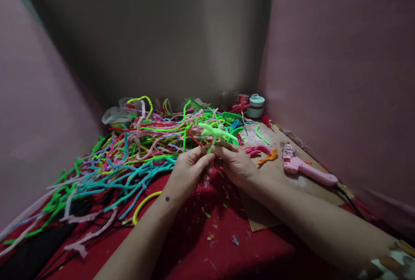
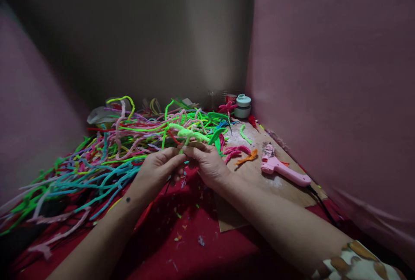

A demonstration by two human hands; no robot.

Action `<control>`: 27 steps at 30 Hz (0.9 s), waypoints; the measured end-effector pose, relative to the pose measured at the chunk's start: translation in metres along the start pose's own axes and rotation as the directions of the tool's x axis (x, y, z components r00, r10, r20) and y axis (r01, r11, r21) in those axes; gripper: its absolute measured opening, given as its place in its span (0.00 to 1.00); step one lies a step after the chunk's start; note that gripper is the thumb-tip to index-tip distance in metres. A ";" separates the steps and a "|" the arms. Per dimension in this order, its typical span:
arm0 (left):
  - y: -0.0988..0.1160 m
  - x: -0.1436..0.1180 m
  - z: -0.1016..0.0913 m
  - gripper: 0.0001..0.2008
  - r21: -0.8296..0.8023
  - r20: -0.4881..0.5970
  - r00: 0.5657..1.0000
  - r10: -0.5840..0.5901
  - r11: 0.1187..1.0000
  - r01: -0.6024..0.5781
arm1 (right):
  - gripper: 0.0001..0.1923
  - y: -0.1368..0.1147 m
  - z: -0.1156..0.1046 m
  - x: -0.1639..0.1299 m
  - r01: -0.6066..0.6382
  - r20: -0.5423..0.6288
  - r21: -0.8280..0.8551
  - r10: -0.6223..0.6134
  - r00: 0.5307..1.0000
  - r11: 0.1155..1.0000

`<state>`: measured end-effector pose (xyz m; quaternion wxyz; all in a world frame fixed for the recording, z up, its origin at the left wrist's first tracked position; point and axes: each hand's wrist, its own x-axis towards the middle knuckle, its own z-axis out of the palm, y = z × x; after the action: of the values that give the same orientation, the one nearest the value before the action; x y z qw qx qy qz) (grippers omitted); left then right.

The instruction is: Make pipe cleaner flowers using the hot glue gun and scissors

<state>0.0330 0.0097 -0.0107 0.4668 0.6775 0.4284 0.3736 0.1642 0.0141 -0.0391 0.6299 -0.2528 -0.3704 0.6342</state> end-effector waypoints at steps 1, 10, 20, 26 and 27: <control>-0.001 0.000 0.001 0.12 0.121 -0.042 0.998 0.056 0.991 -0.051 | 0.07 0.002 -0.001 0.000 0.017 -0.008 -0.022 -0.018 1.000 1.000; -0.010 -0.006 0.008 0.15 0.493 -0.113 0.942 0.315 0.841 -0.222 | 0.03 0.008 -0.001 -0.004 0.124 0.044 -0.119 -0.120 0.992 0.985; -0.011 0.001 0.013 0.07 0.144 -0.142 0.979 0.145 0.982 -0.124 | 0.04 0.001 0.003 -0.001 0.072 0.019 0.006 -0.072 0.997 0.997; 0.002 0.000 0.002 0.09 0.132 -0.276 0.946 0.167 0.982 -0.135 | 0.07 0.001 0.001 0.002 -0.009 -0.078 0.116 0.018 0.997 0.993; 0.004 0.001 -0.001 0.08 0.048 -0.337 0.933 0.126 0.992 -0.116 | 0.08 0.000 0.001 0.003 -0.026 -0.095 0.129 0.039 0.995 0.991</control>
<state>0.0333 0.0101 -0.0064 0.3530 0.6343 0.4648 0.5070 0.1632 0.0166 -0.0385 0.6516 -0.2485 -0.2939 0.6537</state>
